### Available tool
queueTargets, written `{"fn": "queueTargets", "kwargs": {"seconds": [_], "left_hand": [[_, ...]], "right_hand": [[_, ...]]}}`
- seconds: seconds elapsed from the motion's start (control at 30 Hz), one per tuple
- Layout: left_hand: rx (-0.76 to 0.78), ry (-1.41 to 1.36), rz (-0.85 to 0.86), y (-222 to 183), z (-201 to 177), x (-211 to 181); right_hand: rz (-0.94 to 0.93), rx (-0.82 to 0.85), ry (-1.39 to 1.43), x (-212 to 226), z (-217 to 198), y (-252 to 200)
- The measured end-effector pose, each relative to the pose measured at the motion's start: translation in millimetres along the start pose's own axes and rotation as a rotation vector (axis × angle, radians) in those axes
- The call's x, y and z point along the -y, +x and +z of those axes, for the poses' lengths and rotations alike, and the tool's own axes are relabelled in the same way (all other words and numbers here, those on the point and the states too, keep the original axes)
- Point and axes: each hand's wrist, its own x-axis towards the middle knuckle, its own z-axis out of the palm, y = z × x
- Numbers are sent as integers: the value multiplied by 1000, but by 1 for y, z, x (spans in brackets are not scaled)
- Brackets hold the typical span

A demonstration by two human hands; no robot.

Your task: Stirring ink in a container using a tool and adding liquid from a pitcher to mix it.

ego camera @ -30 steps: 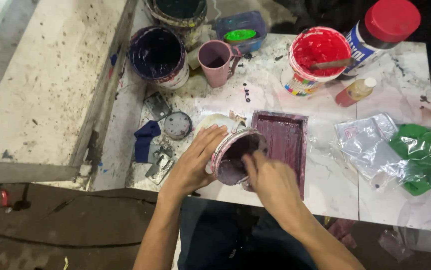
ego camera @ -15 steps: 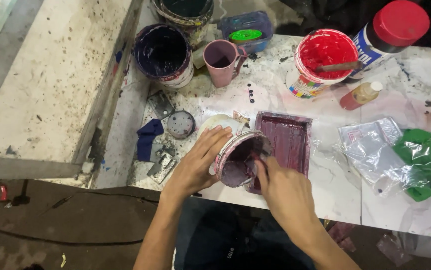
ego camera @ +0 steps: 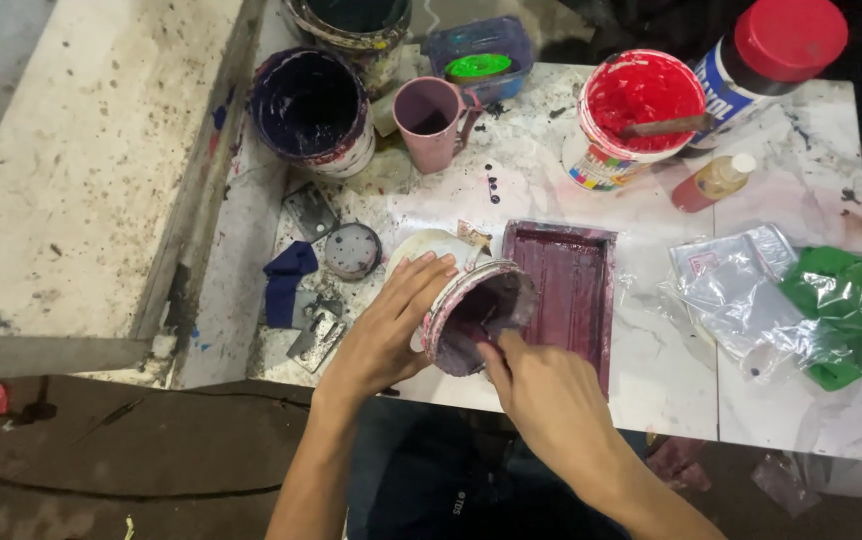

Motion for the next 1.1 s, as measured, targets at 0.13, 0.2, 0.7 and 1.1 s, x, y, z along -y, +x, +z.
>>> {"fn": "queueTargets", "kwargs": {"seconds": [0.13,0.2,0.7,1.1], "left_hand": [[12,12,4,-1,1,2],[6,31,-16,-3,2,6],[26,69,-13,-6,10,3],[-160,115,-78,-2,21,-2]], "right_hand": [[-11,27,-43,-2,22,14],[84,-12,-59,2,11,19],[53,197,137,11,-8,11],[194,-16,79,2,6,19]]}}
